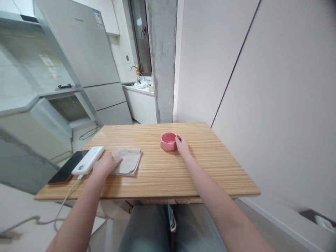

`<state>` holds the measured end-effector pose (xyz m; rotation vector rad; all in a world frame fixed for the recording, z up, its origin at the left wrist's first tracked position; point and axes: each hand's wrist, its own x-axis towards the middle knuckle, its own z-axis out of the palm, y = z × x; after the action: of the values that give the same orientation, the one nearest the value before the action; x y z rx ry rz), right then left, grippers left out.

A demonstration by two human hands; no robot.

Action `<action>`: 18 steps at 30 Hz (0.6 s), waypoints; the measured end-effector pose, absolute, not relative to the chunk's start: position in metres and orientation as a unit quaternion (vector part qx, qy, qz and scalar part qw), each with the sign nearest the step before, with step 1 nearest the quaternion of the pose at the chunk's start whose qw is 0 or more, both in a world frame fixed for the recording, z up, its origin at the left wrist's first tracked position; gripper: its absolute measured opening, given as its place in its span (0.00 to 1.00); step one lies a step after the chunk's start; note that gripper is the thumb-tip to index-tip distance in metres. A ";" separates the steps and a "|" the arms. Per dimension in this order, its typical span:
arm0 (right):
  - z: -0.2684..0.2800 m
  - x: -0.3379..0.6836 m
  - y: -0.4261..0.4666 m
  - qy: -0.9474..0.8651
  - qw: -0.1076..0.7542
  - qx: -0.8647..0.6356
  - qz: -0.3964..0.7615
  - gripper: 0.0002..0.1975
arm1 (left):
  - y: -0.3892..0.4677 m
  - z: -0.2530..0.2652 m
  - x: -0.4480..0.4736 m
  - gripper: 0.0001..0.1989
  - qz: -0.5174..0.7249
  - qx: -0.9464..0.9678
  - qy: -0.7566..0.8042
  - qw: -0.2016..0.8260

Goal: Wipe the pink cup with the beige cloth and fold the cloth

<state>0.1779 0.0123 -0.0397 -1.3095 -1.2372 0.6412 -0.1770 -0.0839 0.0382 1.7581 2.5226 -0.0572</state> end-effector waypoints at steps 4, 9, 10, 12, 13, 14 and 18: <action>-0.032 0.178 0.006 -0.521 0.597 -0.570 0.218 0.20 | -0.070 0.041 -0.152 0.18 0.042 0.633 0.768 0.086; -0.004 0.177 -0.008 -0.573 0.629 -0.486 0.200 0.28 | -0.064 0.070 -0.078 0.14 0.196 0.775 0.563 0.209; 0.003 0.177 -0.011 -0.583 0.625 -0.460 0.241 0.30 | -0.063 0.078 -0.061 0.14 0.211 0.790 0.528 0.230; 0.014 0.177 -0.017 -0.592 0.602 -0.409 0.346 0.33 | -0.055 0.092 -0.031 0.13 0.253 0.797 0.482 0.260; 0.019 0.179 -0.019 -0.593 0.581 -0.386 0.401 0.33 | -0.049 0.096 -0.019 0.13 0.271 0.793 0.477 0.265; 0.022 0.181 -0.022 -0.594 0.554 -0.366 0.454 0.32 | -0.042 0.099 -0.008 0.13 0.294 0.783 0.480 0.267; 0.028 0.191 -0.029 -0.569 0.482 -0.333 0.577 0.26 | -0.012 0.096 0.017 0.13 0.367 0.748 0.499 0.239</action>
<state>0.1913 -0.0292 0.0277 -0.8117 -1.3880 1.4059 0.0165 -0.0123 0.0958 2.0494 1.3661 1.0044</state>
